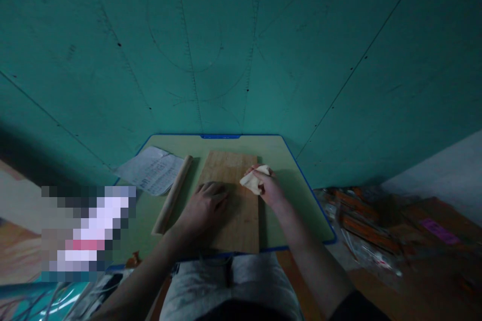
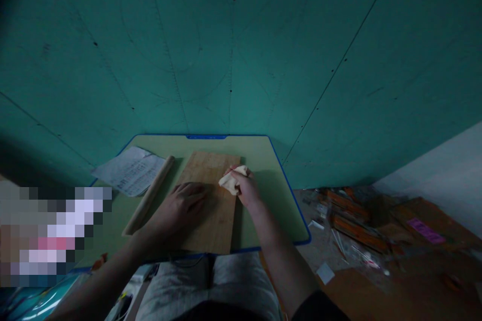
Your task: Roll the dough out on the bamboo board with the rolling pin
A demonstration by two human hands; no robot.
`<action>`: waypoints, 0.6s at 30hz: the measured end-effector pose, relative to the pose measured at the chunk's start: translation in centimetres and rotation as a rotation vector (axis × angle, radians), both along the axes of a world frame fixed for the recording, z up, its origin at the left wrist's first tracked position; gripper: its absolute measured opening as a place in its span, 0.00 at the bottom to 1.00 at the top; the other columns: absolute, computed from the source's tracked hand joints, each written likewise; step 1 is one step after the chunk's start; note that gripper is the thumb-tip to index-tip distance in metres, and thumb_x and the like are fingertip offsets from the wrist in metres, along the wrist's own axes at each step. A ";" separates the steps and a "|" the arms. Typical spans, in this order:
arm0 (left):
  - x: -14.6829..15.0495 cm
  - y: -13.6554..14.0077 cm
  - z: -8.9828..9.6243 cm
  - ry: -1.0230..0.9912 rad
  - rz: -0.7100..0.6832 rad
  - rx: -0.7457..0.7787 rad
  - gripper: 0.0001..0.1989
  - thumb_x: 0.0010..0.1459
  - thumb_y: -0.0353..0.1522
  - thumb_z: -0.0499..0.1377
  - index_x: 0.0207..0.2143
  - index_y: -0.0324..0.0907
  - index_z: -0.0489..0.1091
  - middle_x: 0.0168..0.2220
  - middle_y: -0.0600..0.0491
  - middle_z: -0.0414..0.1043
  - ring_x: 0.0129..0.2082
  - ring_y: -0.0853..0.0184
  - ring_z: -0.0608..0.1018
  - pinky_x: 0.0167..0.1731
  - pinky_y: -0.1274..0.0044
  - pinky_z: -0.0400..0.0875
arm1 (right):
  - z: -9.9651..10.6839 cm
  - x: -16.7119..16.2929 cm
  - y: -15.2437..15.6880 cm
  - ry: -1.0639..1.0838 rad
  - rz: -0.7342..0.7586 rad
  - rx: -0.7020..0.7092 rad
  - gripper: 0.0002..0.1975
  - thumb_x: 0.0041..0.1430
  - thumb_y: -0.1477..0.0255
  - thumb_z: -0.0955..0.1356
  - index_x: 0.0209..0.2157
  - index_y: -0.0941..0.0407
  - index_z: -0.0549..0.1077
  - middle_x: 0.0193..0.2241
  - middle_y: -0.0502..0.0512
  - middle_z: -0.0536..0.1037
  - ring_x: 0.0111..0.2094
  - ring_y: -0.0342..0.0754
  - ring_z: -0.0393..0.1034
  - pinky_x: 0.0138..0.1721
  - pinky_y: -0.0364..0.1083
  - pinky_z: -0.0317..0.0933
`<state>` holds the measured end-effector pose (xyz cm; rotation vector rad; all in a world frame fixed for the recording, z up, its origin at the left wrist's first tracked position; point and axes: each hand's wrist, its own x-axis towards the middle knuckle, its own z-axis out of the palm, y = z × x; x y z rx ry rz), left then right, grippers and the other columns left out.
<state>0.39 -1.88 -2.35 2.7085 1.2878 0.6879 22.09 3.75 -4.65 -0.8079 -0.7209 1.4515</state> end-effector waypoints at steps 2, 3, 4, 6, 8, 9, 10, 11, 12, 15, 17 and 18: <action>-0.2 -0.2 0.3 -0.003 -0.029 0.014 0.13 0.66 0.31 0.54 0.46 0.42 0.77 0.50 0.45 0.77 0.51 0.56 0.76 0.51 0.62 0.73 | -0.1 0.0 0.0 0.003 0.000 -0.002 0.14 0.41 0.71 0.78 0.29 0.53 0.73 0.25 0.47 0.81 0.28 0.47 0.78 0.29 0.43 0.69; -0.3 -0.2 0.4 -0.003 -0.041 0.020 0.13 0.66 0.31 0.54 0.46 0.42 0.77 0.50 0.45 0.77 0.50 0.57 0.76 0.50 0.62 0.73 | -0.1 -0.1 0.0 0.004 0.001 -0.003 0.14 0.40 0.71 0.78 0.29 0.53 0.73 0.25 0.47 0.81 0.28 0.47 0.77 0.28 0.43 0.68; -0.5 -0.3 0.4 -0.001 -0.051 0.024 0.13 0.66 0.31 0.54 0.46 0.42 0.77 0.49 0.45 0.77 0.50 0.57 0.76 0.50 0.62 0.73 | -0.1 -0.1 0.0 0.005 0.003 -0.002 0.14 0.40 0.71 0.78 0.28 0.53 0.73 0.25 0.47 0.81 0.27 0.47 0.77 0.27 0.43 0.68; -0.9 -0.3 0.4 0.004 -0.043 0.033 0.13 0.66 0.31 0.53 0.45 0.43 0.78 0.48 0.46 0.77 0.49 0.58 0.77 0.49 0.63 0.73 | -0.2 -0.1 0.1 0.012 0.005 -0.001 0.14 0.39 0.71 0.79 0.28 0.53 0.74 0.25 0.48 0.81 0.27 0.47 0.77 0.26 0.43 0.67; -1.1 -0.1 0.3 0.001 0.006 0.040 0.13 0.66 0.31 0.52 0.44 0.43 0.77 0.48 0.45 0.77 0.48 0.58 0.77 0.49 0.64 0.73 | -0.1 -0.2 0.1 0.022 0.003 -0.002 0.15 0.38 0.71 0.79 0.28 0.53 0.74 0.25 0.48 0.81 0.27 0.47 0.77 0.27 0.43 0.68; -1.0 -0.1 0.3 0.001 0.037 0.040 0.14 0.67 0.32 0.52 0.46 0.43 0.77 0.49 0.45 0.77 0.49 0.58 0.77 0.49 0.63 0.73 | -0.1 -0.2 0.0 0.026 0.000 -0.003 0.15 0.38 0.71 0.79 0.28 0.53 0.74 0.25 0.48 0.81 0.27 0.47 0.77 0.27 0.43 0.68; -0.9 0.0 0.2 0.007 0.063 0.039 0.15 0.67 0.33 0.52 0.49 0.43 0.75 0.50 0.44 0.76 0.50 0.57 0.77 0.49 0.62 0.73 | 0.0 -0.2 0.0 0.027 -0.002 -0.006 0.15 0.37 0.71 0.79 0.28 0.53 0.74 0.25 0.48 0.81 0.27 0.47 0.77 0.27 0.43 0.68; -0.6 0.1 0.1 0.017 0.076 0.036 0.16 0.67 0.34 0.52 0.53 0.43 0.73 0.52 0.44 0.75 0.52 0.56 0.76 0.51 0.61 0.72 | 0.0 -0.2 0.0 0.025 -0.004 -0.009 0.15 0.37 0.71 0.79 0.28 0.53 0.74 0.25 0.48 0.81 0.27 0.47 0.77 0.28 0.43 0.69; -0.4 0.1 0.1 0.031 0.071 0.033 0.18 0.67 0.36 0.53 0.56 0.44 0.72 0.55 0.43 0.73 0.55 0.54 0.74 0.53 0.59 0.70 | 0.0 -0.3 0.0 0.023 -0.006 -0.013 0.15 0.37 0.72 0.79 0.28 0.53 0.74 0.25 0.48 0.81 0.27 0.47 0.77 0.28 0.43 0.69; -0.1 0.2 0.1 0.070 0.031 0.029 0.19 0.67 0.38 0.54 0.56 0.45 0.72 0.59 0.43 0.70 0.60 0.52 0.70 0.58 0.56 0.65 | 0.1 -0.3 0.0 0.021 -0.024 -0.030 0.15 0.36 0.72 0.79 0.28 0.53 0.74 0.26 0.48 0.82 0.28 0.47 0.77 0.28 0.43 0.69; -0.6 0.1 0.3 0.079 0.026 0.023 0.17 0.67 0.38 0.53 0.54 0.44 0.74 0.59 0.43 0.71 0.59 0.53 0.71 0.58 0.57 0.67 | 0.1 -0.3 -0.1 0.020 -0.041 -0.052 0.16 0.34 0.72 0.79 0.28 0.53 0.74 0.26 0.48 0.82 0.28 0.47 0.77 0.27 0.43 0.68; -1.0 0.1 0.4 0.077 0.030 0.022 0.16 0.68 0.37 0.52 0.52 0.44 0.75 0.58 0.44 0.72 0.58 0.54 0.72 0.57 0.59 0.68 | 0.1 -0.3 -0.1 0.017 -0.046 -0.063 0.17 0.33 0.72 0.79 0.28 0.53 0.75 0.25 0.48 0.82 0.27 0.47 0.77 0.27 0.43 0.68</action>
